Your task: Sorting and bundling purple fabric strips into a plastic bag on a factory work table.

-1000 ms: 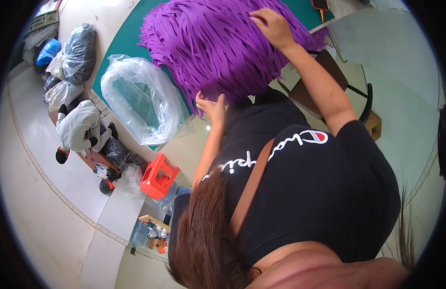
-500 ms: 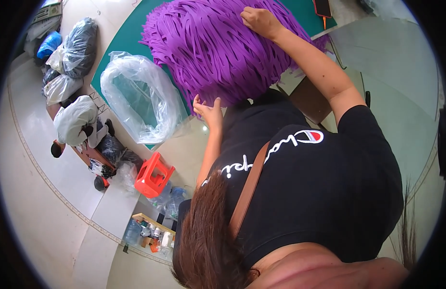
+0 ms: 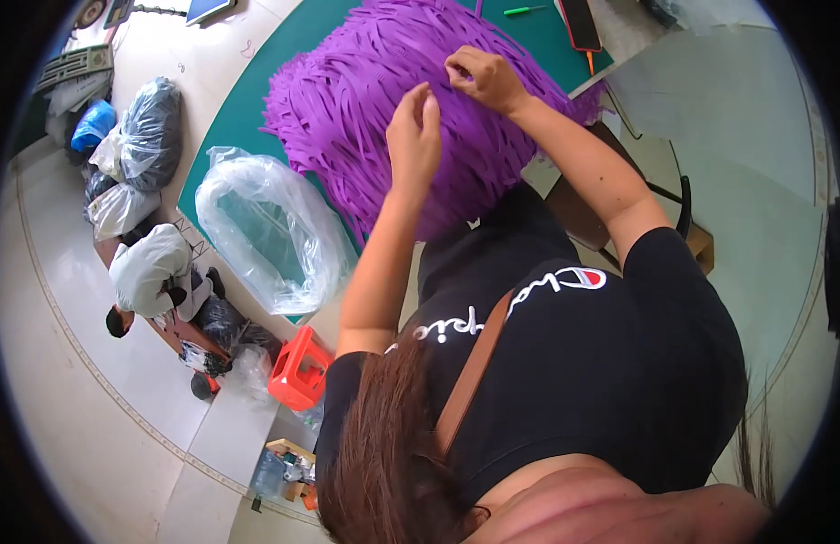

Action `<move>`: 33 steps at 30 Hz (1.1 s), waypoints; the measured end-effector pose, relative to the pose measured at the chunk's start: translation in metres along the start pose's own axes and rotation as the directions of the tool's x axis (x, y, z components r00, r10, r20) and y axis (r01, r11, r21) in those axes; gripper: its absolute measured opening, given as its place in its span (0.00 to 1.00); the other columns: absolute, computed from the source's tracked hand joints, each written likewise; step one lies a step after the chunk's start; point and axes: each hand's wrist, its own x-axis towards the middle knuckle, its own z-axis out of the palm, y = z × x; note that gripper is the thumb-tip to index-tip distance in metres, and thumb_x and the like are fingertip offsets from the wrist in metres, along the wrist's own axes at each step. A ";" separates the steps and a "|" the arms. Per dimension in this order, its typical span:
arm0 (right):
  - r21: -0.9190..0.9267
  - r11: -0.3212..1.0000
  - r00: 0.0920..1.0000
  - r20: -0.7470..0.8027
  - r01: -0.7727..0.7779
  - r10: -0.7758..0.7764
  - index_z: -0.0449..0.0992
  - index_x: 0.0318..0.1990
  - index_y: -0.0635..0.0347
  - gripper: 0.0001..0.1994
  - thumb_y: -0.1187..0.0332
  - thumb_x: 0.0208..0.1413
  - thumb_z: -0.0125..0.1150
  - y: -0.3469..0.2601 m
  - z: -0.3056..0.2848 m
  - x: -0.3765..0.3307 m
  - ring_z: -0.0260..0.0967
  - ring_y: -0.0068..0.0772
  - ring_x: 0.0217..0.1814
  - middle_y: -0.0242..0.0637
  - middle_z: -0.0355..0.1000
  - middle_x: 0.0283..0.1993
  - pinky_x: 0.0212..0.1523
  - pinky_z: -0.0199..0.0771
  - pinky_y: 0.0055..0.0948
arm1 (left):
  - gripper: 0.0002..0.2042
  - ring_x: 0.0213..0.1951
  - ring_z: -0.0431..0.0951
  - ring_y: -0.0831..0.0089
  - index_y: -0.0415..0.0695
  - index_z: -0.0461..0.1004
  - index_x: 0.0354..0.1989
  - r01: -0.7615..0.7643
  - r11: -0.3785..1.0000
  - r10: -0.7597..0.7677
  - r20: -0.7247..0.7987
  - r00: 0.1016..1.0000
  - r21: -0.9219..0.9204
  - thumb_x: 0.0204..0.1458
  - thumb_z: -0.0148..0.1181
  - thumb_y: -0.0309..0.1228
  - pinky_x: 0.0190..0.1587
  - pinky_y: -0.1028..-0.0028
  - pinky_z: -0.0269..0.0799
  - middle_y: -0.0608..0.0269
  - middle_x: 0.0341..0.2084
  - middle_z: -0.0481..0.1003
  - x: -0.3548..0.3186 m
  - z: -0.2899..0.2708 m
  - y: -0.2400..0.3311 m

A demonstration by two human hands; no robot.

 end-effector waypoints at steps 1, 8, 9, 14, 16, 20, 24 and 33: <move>0.036 0.999 1.000 0.014 0.022 -0.022 0.73 0.33 0.61 0.05 0.72 0.47 0.59 -0.005 -0.002 0.003 0.72 0.41 0.31 0.37 0.71 0.30 0.32 0.74 0.33 | 0.14 0.36 0.77 0.74 0.33 0.72 0.46 0.004 1.000 -0.004 -0.009 1.000 0.004 0.59 0.50 0.31 0.39 0.77 0.72 0.59 0.35 0.76 0.023 0.007 0.003; 0.166 0.983 0.996 0.044 0.074 -0.083 0.73 0.34 0.62 0.06 0.74 0.49 0.60 0.009 -0.012 0.013 0.72 0.39 0.28 0.40 0.71 0.30 0.29 0.74 0.30 | 0.17 0.17 0.74 0.76 0.33 0.75 0.28 0.390 0.921 -0.384 0.147 0.911 -0.009 0.59 0.47 0.35 0.20 0.79 0.67 0.59 0.19 0.76 0.076 0.037 -0.027; 0.187 0.982 0.999 0.036 0.030 -0.038 0.74 0.32 0.62 0.05 0.74 0.48 0.61 0.013 -0.014 0.017 0.72 0.33 0.26 0.38 0.72 0.29 0.27 0.73 0.27 | 0.16 0.17 0.73 0.77 0.34 0.75 0.29 0.421 0.904 -0.408 0.143 0.902 -0.072 0.60 0.46 0.35 0.19 0.80 0.64 0.59 0.21 0.77 0.075 0.039 -0.026; 0.340 0.902 0.958 -0.013 -0.266 0.287 0.77 0.29 0.63 0.03 0.74 0.46 0.62 0.044 -0.038 0.040 0.71 0.22 0.25 0.33 0.73 0.26 0.28 0.72 0.20 | 0.15 0.19 0.72 0.80 0.37 0.75 0.32 0.563 0.782 -0.544 0.148 0.826 -0.268 0.61 0.45 0.35 0.19 0.83 0.62 0.57 0.28 0.79 0.074 0.031 -0.027; 0.315 0.918 0.966 -0.006 -0.242 0.257 0.77 0.33 0.62 0.06 0.73 0.46 0.61 0.063 -0.048 0.047 0.72 0.28 0.24 0.35 0.73 0.25 0.29 0.73 0.23 | 0.15 0.21 0.73 0.81 0.38 0.75 0.34 0.599 0.720 -0.565 0.205 0.799 -0.352 0.62 0.44 0.35 0.21 0.83 0.63 0.55 0.31 0.79 0.074 0.027 -0.022; 0.275 0.953 0.987 -0.059 -0.129 0.151 0.75 0.40 0.61 0.10 0.72 0.48 0.62 0.114 -0.040 0.068 0.72 0.26 0.27 0.35 0.73 0.27 0.29 0.73 0.24 | 0.13 0.22 0.73 0.81 0.37 0.74 0.34 0.611 0.670 -0.582 0.212 0.785 -0.422 0.61 0.48 0.35 0.23 0.84 0.64 0.57 0.30 0.79 0.072 0.021 -0.022; -0.037 0.919 0.869 0.312 -0.393 0.384 0.71 0.45 0.59 0.15 0.63 0.52 0.59 0.183 -0.004 0.114 0.72 0.48 0.41 0.46 0.72 0.42 0.40 0.72 0.39 | 0.08 0.23 0.73 0.84 0.36 0.74 0.36 0.547 0.753 -0.528 0.160 0.834 -0.364 0.52 0.61 0.29 0.25 0.85 0.64 0.63 0.27 0.78 0.063 0.025 -0.019; -0.198 0.792 0.761 0.483 0.578 -0.434 0.72 0.39 0.59 0.11 0.63 0.53 0.51 0.227 0.145 0.277 0.70 0.48 0.43 0.47 0.70 0.40 0.47 0.70 0.38 | 0.08 0.25 0.67 0.89 0.36 0.76 0.31 0.487 0.719 -0.586 -0.058 0.808 -0.496 0.51 0.63 0.30 0.28 0.85 0.61 0.74 0.22 0.73 0.049 0.050 0.005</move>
